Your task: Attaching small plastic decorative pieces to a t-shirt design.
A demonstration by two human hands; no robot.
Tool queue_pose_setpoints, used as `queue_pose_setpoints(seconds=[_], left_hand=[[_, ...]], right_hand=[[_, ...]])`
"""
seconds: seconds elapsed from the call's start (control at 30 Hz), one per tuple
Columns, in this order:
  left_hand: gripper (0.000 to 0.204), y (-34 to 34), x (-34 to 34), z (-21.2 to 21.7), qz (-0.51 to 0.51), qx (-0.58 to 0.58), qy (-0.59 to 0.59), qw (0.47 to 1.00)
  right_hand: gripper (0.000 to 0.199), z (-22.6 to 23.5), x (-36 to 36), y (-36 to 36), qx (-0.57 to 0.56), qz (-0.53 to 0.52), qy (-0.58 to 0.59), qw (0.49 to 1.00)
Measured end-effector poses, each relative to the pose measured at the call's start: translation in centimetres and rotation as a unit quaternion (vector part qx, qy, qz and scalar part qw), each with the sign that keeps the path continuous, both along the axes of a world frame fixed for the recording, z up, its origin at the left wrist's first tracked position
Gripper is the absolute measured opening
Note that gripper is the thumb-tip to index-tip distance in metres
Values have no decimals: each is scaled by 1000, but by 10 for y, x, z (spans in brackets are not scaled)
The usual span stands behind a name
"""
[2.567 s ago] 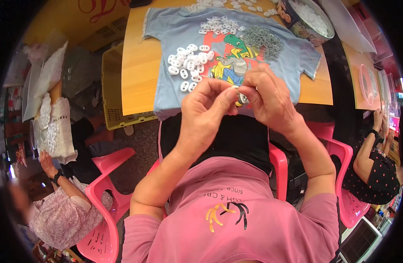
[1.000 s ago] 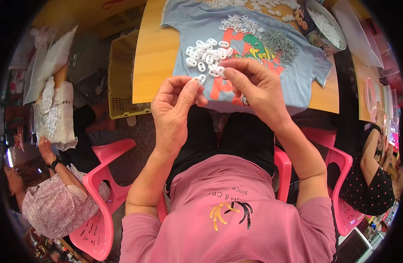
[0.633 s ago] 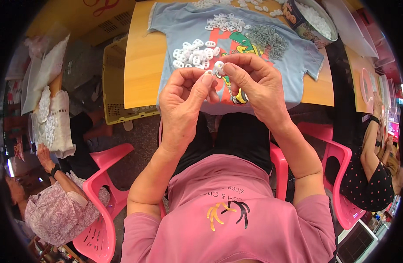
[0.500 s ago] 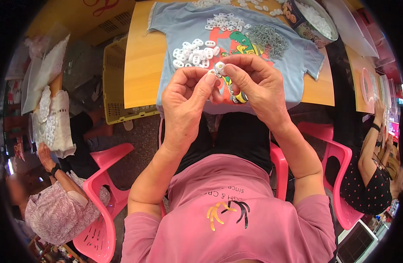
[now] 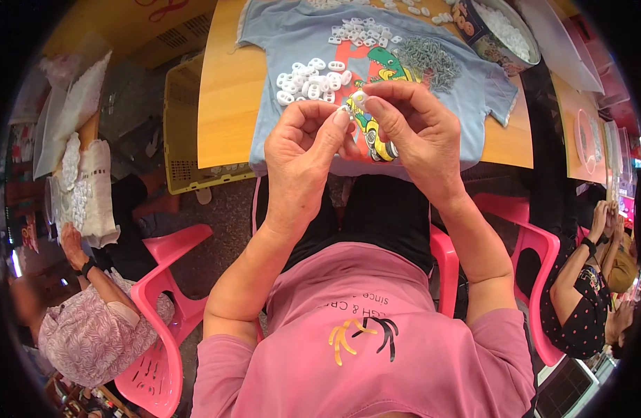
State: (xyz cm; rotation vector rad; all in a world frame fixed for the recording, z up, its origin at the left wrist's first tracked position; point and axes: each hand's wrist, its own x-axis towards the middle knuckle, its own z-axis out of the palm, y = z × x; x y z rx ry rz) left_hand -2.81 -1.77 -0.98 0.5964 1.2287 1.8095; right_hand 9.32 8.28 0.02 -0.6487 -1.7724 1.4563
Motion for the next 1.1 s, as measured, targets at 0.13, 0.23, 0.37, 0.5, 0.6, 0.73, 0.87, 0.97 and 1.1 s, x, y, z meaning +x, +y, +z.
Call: queue_pose_setpoints(seconds=[0.13, 0.23, 0.37, 0.5, 0.6, 0.73, 0.87, 0.97, 1.1], left_hand=[[14, 0, 1, 0, 3, -3, 3, 1000], [14, 2, 4, -1, 9, 14, -6, 1000], [13, 2, 6, -1, 11, 17, -12, 1000], [12, 2, 9, -4, 25, 46, -36, 998], [12, 1, 10, -4, 40, 55, -43, 997], [11, 0, 4, -8, 17, 69, -28, 997], [18, -2, 2, -18, 23, 69, 15, 997], [30, 2, -2, -21, -26, 104, 77, 991], [41, 0, -2, -21, -70, 127, 159, 977]], right_hand=[[19, -6, -1, -1, 36, -8, 2, 999], [19, -7, -1, -5, 20, 3, -8, 1000], [17, -6, -3, -11, -21, -3, 8, 1000], [16, -9, -6, -15, -46, 3, 57, 997], [17, -7, -11, -19, -65, 16, 78, 995], [17, -5, -8, -13, -100, 23, 66, 993], [33, -2, -4, -9, -215, 72, 85, 970], [50, 4, -1, -11, -278, 116, 124, 945], [67, 6, -3, -20, -364, 139, 151, 908]])
